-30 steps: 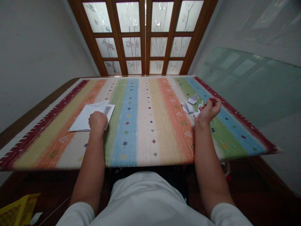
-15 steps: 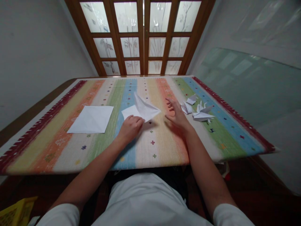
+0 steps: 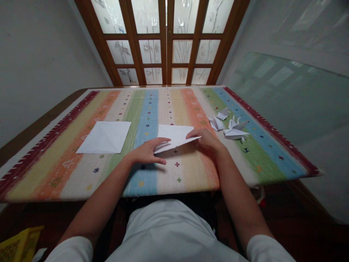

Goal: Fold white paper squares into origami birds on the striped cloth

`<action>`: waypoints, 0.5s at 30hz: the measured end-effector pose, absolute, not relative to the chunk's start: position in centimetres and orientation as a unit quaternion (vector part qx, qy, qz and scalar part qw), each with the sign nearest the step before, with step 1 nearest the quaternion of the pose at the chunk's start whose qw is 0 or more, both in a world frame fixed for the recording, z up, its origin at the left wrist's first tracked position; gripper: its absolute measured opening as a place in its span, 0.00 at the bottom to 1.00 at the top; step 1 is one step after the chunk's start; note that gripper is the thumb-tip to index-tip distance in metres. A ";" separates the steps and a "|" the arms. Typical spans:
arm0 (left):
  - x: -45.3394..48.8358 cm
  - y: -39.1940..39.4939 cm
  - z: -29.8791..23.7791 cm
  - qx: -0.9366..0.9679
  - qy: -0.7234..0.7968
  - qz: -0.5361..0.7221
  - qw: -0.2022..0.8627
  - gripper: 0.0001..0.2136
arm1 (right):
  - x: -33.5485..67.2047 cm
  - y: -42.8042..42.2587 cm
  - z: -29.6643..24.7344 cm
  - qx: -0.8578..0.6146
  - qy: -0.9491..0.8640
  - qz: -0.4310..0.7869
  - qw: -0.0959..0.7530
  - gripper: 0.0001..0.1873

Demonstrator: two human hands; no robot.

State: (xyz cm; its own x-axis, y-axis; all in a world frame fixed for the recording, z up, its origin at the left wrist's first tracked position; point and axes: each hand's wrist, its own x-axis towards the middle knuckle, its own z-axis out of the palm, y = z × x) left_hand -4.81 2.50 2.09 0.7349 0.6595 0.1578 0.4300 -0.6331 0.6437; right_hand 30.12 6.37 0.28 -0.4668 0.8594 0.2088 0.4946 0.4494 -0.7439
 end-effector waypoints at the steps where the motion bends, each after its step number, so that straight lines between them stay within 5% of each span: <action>1: -5.4 2.7 2.2 0.880 0.312 0.191 0.303 0.45 | 30.3 6.2 0.4 -0.443 -0.781 0.322 0.300 0.07; 7: -5.5 3.1 1.9 0.843 0.388 0.232 0.291 0.27 | 31.0 5.6 1.4 -0.505 -0.732 0.386 0.246 0.20; 11: -4.1 3.0 1.5 0.795 0.478 0.277 0.250 0.13 | 30.5 5.9 1.6 -0.510 -0.728 0.356 0.288 0.20; 13: -3.8 3.0 1.4 0.765 0.515 0.293 0.252 0.14 | 30.1 6.0 1.3 -0.503 -0.716 0.364 0.321 0.18; 15: -3.7 3.0 1.4 0.742 0.546 0.298 0.251 0.21 | 29.6 6.0 0.8 -0.502 -0.702 0.371 0.343 0.30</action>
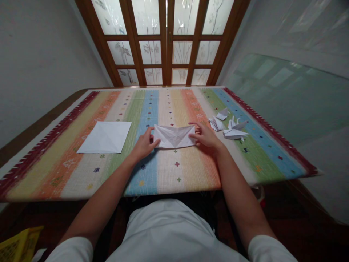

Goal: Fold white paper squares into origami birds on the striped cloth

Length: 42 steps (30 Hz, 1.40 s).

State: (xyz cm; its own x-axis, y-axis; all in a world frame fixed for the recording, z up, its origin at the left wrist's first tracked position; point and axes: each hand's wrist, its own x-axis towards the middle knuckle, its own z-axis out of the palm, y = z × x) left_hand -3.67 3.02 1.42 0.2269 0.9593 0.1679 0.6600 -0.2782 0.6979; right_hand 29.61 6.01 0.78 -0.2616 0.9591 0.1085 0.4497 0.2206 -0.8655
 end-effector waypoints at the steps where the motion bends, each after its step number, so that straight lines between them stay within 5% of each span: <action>1: -3.7 3.0 1.4 0.732 0.562 0.298 0.242 0.25 | 29.3 6.0 0.5 -0.505 -0.702 0.362 0.348 0.38; 5: -3.8 3.1 1.0 0.723 0.604 0.289 0.168 0.36 | 28.3 6.2 -0.5 -0.504 -0.750 0.241 0.354 0.45; 9: -3.5 2.8 0.4 0.781 0.544 0.293 0.084 0.22 | 27.5 6.1 -0.4 -0.441 -0.821 0.187 0.311 0.16; 11: -2.9 2.4 0.3 0.830 0.479 0.270 0.091 0.14 | 27.3 5.9 -0.1 -0.393 -0.854 0.222 0.259 0.10; 16: -1.3 1.2 0.7 0.904 0.371 0.178 0.116 0.15 | 26.7 4.8 0.9 -0.312 -0.879 0.294 0.208 0.25; 26: -1.1 1.1 1.1 0.888 0.415 0.171 0.100 0.13 | 25.0 3.5 1.8 -0.392 -0.829 0.292 0.272 0.11; 34: -0.7 1.4 0.6 0.850 0.472 0.202 0.118 0.09 | 23.4 5.0 -0.4 -0.457 -0.783 0.231 0.352 0.24; 42: -0.6 1.6 0.0 0.873 0.436 0.195 0.095 0.09 | 23.4 5.8 -2.2 -0.485 -0.808 0.147 0.301 0.08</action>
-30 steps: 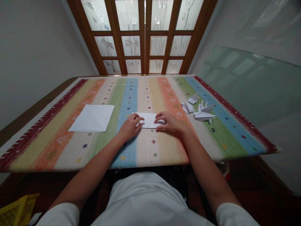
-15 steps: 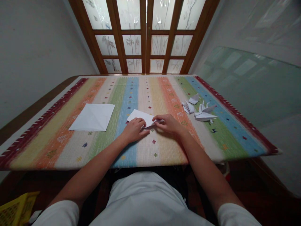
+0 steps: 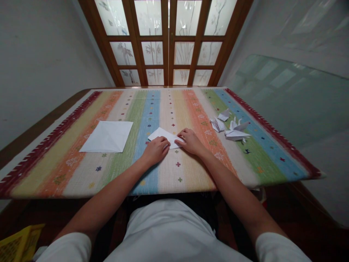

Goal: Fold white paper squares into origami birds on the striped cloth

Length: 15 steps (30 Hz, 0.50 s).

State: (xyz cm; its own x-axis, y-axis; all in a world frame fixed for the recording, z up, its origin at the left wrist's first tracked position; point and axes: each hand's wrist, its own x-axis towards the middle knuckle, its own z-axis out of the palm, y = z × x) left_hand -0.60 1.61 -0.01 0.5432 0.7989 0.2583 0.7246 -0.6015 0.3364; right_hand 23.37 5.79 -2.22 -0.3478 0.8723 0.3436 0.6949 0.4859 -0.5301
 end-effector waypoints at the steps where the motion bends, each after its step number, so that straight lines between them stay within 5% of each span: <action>1: -0.6 1.5 0.1 0.875 0.434 0.194 0.096 0.08 | 23.3 5.7 -2.0 -0.484 -0.804 0.167 0.302 0.08; 9: -0.3 0.8 1.0 0.877 0.433 0.190 0.088 0.15 | 23.1 5.1 -0.2 -0.471 -0.686 0.410 0.373 0.13; 15: -0.2 0.4 1.3 0.871 0.428 0.237 0.047 0.06 | 23.0 4.6 1.0 -0.394 -0.583 0.596 0.387 0.21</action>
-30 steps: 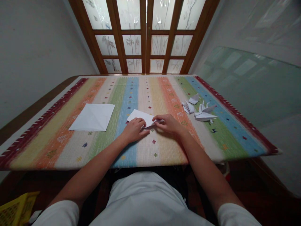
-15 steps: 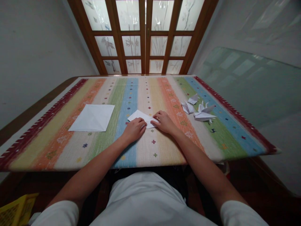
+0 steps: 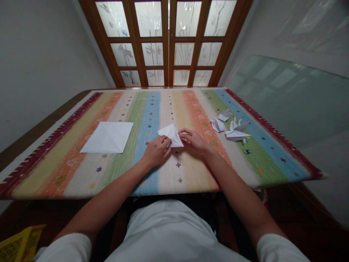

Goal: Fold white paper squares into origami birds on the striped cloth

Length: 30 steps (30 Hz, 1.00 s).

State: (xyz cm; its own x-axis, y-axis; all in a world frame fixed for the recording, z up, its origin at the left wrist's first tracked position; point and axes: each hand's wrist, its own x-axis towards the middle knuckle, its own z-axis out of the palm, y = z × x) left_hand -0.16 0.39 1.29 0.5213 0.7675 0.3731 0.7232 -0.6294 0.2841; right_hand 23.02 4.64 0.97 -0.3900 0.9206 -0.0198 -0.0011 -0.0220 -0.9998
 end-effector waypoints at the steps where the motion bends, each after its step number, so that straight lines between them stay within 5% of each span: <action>1: -0.3 0.4 1.3 0.864 0.430 0.257 0.051 0.06 | 23.1 4.6 1.1 -0.390 -0.580 0.594 0.398 0.22; 7: -1.4 1.8 1.2 0.750 0.457 0.448 0.168 0.09 | 23.5 4.9 1.2 -0.413 -0.681 0.362 0.485 0.21; 11: -2.1 2.8 1.3 0.650 0.463 0.539 0.269 0.12 | 23.6 4.7 0.8 -0.368 -0.725 0.328 0.480 0.24; 17: -2.4 3.6 0.8 0.596 0.444 0.565 0.358 0.14 | 24.3 4.6 0.4 -0.353 -0.789 0.290 0.410 0.28; 26: -2.2 3.6 0.2 0.536 0.424 0.592 0.428 0.35 | 23.9 4.8 0.0 -0.315 -0.849 0.205 0.371 0.38; 30: -2.2 3.2 0.6 0.547 0.431 0.587 0.413 0.34 | 23.8 5.0 -0.2 -0.326 -0.839 0.192 0.391 0.27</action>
